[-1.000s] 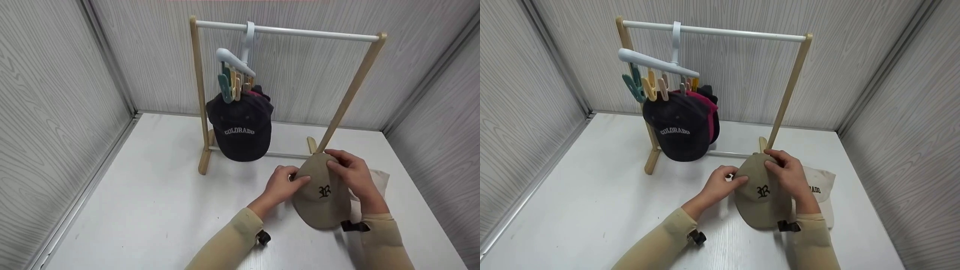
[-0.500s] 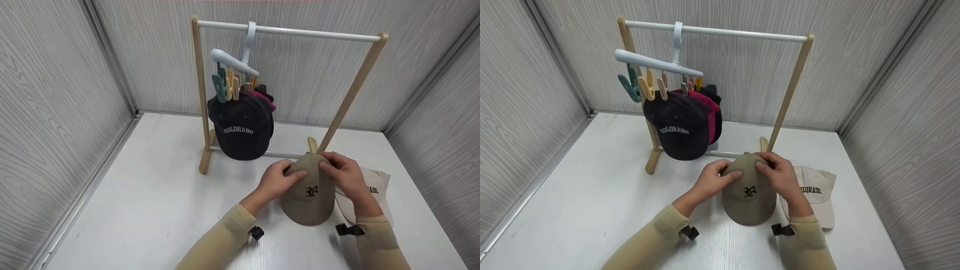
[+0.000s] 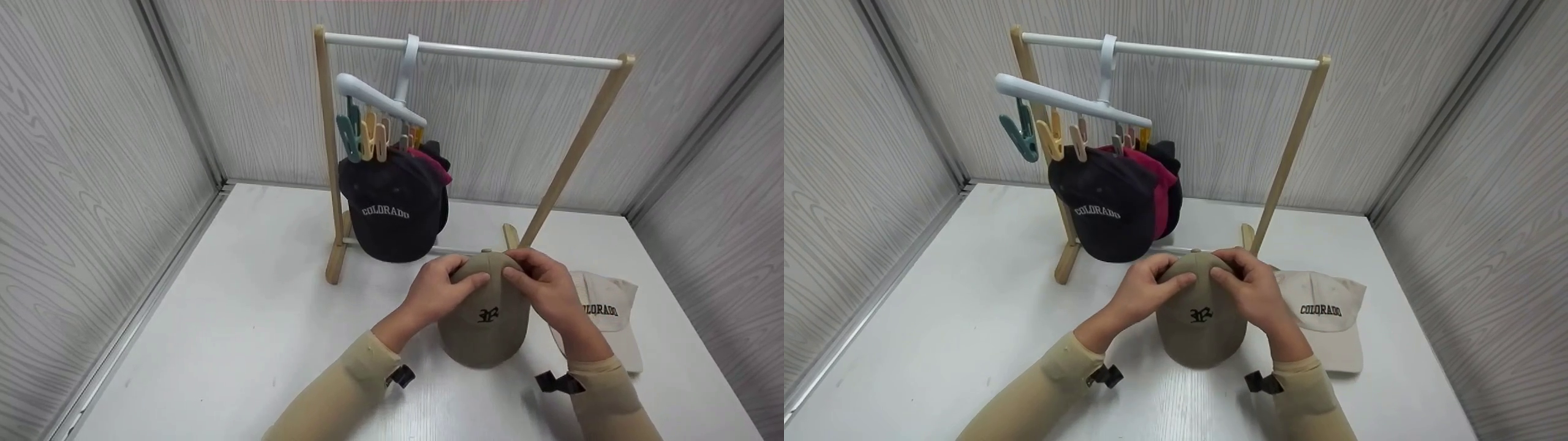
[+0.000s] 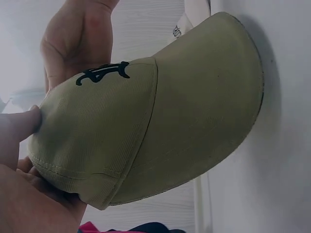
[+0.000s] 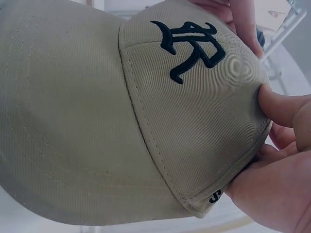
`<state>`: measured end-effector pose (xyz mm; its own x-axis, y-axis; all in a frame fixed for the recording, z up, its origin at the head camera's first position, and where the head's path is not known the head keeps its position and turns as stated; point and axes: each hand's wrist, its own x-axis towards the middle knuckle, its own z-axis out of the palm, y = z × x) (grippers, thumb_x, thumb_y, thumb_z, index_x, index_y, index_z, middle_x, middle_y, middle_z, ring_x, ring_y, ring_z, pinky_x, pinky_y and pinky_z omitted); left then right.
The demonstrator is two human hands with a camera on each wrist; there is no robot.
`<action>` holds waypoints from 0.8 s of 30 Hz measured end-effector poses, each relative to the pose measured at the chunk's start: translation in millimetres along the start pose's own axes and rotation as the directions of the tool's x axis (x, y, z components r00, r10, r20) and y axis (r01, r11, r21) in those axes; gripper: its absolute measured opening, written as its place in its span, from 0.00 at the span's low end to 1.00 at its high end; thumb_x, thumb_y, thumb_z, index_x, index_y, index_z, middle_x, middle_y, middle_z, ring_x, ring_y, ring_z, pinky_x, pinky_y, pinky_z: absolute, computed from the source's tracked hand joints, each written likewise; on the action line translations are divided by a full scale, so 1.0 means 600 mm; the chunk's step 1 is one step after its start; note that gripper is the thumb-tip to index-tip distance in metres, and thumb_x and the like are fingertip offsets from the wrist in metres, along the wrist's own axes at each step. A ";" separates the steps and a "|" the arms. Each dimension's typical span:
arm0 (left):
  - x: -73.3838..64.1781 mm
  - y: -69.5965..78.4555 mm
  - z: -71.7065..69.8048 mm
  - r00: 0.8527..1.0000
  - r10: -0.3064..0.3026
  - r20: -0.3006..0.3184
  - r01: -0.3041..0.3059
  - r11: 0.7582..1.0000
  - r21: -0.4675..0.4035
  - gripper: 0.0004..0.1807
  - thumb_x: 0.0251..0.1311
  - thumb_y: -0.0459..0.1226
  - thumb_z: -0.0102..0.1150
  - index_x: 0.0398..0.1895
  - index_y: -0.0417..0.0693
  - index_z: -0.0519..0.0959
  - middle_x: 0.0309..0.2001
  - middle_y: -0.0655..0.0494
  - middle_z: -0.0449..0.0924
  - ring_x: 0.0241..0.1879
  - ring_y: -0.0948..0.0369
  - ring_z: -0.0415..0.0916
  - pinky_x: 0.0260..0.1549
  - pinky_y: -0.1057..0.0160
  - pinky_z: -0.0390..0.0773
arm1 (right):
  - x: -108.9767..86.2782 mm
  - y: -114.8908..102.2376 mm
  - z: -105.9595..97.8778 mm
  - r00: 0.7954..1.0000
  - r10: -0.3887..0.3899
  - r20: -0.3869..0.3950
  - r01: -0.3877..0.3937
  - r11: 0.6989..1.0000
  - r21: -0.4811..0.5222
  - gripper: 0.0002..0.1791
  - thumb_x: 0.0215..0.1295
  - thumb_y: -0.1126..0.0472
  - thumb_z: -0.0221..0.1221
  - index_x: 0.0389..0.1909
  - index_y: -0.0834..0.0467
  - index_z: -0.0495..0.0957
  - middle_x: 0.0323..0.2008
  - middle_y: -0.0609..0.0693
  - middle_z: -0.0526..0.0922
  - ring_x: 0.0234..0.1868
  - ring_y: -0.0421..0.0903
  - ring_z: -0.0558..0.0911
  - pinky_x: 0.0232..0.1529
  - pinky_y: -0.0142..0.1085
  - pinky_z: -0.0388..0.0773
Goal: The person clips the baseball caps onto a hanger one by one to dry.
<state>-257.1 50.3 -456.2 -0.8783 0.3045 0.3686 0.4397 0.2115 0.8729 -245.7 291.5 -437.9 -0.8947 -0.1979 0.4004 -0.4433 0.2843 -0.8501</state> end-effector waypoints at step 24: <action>-0.029 0.067 -0.117 0.984 0.157 -0.087 -0.161 0.987 -0.029 0.14 0.74 0.47 0.75 0.48 0.47 0.89 0.39 0.61 0.85 0.37 0.63 0.79 0.37 0.61 0.80 | 0.036 -0.104 0.073 0.983 -0.180 0.022 0.179 0.982 0.066 0.13 0.76 0.77 0.64 0.58 0.69 0.85 0.46 0.59 0.84 0.43 0.46 0.81 0.43 0.33 0.80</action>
<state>-237.2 -11.6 -405.5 -0.8111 0.2521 0.5279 0.5693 0.1326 0.8114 -234.8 228.2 -391.1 -0.7987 -0.2661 0.5397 -0.5915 0.1822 -0.7855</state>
